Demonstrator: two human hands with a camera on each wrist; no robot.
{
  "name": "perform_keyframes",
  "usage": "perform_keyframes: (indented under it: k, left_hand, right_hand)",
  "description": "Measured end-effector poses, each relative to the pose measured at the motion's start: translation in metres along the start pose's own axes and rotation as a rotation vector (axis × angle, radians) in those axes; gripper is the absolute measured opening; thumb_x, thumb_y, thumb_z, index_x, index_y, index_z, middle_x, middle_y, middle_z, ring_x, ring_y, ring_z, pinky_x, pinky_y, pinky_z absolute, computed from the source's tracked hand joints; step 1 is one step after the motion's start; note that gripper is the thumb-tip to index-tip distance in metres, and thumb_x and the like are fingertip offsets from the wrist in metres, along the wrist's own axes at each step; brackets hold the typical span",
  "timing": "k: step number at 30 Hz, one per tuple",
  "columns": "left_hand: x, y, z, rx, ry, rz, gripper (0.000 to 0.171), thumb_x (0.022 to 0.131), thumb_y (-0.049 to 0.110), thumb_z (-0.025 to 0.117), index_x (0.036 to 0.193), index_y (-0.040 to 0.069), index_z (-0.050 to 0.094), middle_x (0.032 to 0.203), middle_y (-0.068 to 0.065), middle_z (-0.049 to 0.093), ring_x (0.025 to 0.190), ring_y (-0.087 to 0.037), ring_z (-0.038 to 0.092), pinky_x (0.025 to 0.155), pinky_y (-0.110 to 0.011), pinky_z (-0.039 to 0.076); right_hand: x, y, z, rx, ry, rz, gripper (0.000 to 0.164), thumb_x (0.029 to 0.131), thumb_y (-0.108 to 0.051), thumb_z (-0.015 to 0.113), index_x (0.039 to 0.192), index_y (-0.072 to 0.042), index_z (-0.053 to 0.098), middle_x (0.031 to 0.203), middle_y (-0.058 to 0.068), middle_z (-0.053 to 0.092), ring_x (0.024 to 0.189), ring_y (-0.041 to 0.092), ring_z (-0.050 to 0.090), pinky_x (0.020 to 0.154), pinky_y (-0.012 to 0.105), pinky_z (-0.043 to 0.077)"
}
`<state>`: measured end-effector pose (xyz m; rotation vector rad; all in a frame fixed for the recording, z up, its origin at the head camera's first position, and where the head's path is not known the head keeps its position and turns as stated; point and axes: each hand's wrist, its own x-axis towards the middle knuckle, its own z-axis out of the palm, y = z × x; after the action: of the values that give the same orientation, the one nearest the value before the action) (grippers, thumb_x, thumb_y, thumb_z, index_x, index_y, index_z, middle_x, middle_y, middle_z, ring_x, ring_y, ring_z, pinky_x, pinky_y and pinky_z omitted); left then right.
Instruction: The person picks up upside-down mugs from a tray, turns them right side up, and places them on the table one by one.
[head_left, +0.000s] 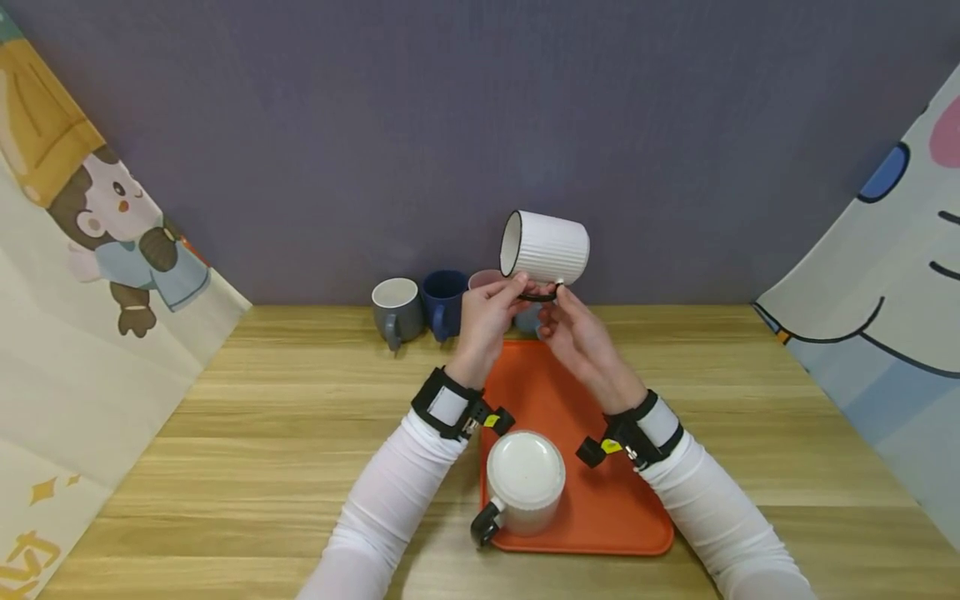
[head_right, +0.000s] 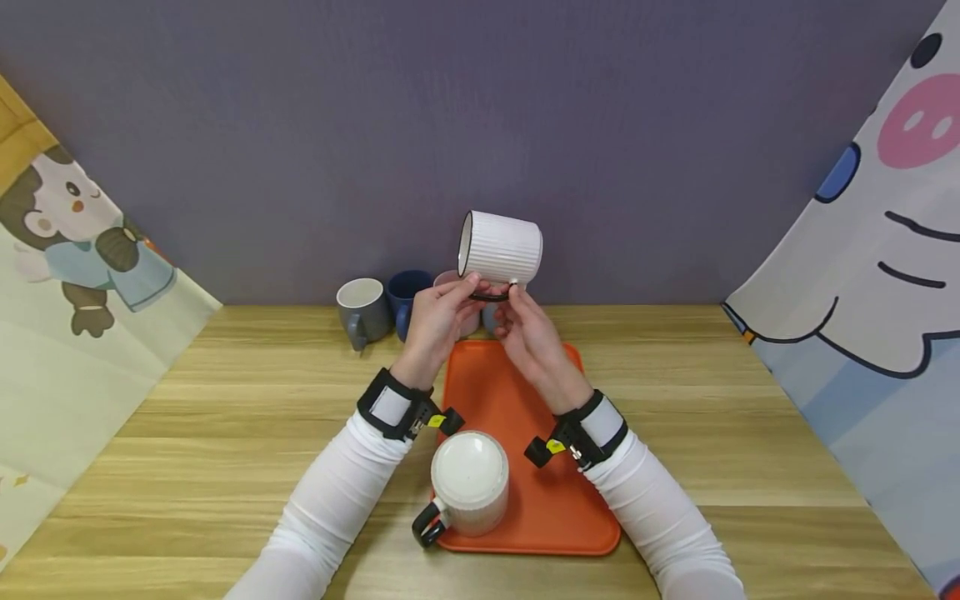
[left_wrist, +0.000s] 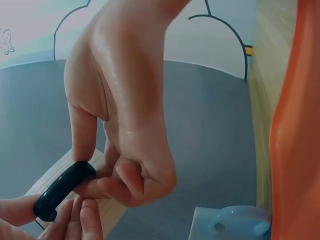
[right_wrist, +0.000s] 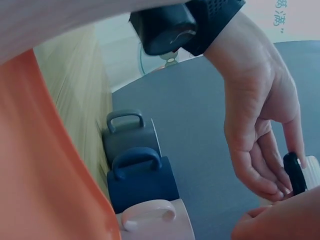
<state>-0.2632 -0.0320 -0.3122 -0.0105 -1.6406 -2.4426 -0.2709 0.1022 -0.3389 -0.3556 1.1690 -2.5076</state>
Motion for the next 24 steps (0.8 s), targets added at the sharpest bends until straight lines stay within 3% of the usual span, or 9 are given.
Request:
perform_keyframes:
  k: [3,9,19,24]
  left_hand:
    - [0.0002,-0.0005,-0.0008,0.019,0.017,-0.012,0.026,0.088,0.012,0.067,0.099,-0.012,0.069,0.078,-0.002,0.069,0.073,-0.011,0.067,0.092,-0.049,0.049]
    - [0.0006,-0.0015,-0.0023,-0.001,0.014,-0.013,0.021,0.088,0.01,0.067,0.094,-0.01,0.07,0.075,-0.001,0.068,0.072,-0.012,0.066,0.073,-0.028,0.055]
    - [-0.0008,-0.0023,0.0008,-0.027,-0.035,0.041,0.021,0.089,0.006,0.064,0.094,-0.015,0.067,0.076,-0.002,0.068,0.073,-0.013,0.065,0.071,-0.027,0.054]
    - [-0.0016,-0.0032,0.0019,-0.055,-0.028,0.03,0.015,0.089,0.004,0.064,0.084,-0.009,0.07,0.075,-0.004,0.068,0.071,-0.014,0.065,0.071,-0.026,0.055]
  right_hand:
    - [0.0005,0.0008,0.0003,0.005,0.018,0.015,0.025,0.102,-0.034,0.034,0.094,-0.022,0.055,0.089,-0.007,0.051,0.08,0.009,0.041,0.067,0.022,0.027]
    - [0.0018,0.0038,-0.0015,-0.013,0.068,0.057,0.025,0.1,-0.035,0.037,0.092,-0.024,0.058,0.091,-0.007,0.049,0.084,0.008,0.04,0.07,0.022,0.029]
    - [0.0019,0.0054,-0.0024,-0.015,0.046,0.076,0.024,0.101,-0.032,0.036,0.097,-0.019,0.055,0.087,-0.003,0.049,0.076,0.009,0.043,0.068,0.02,0.032]
    - [0.0017,0.0067,-0.003,-0.009,0.05,0.077,0.026,0.102,-0.029,0.036,0.094,-0.018,0.058,0.087,-0.003,0.049,0.076,0.009,0.042,0.07,0.02,0.033]
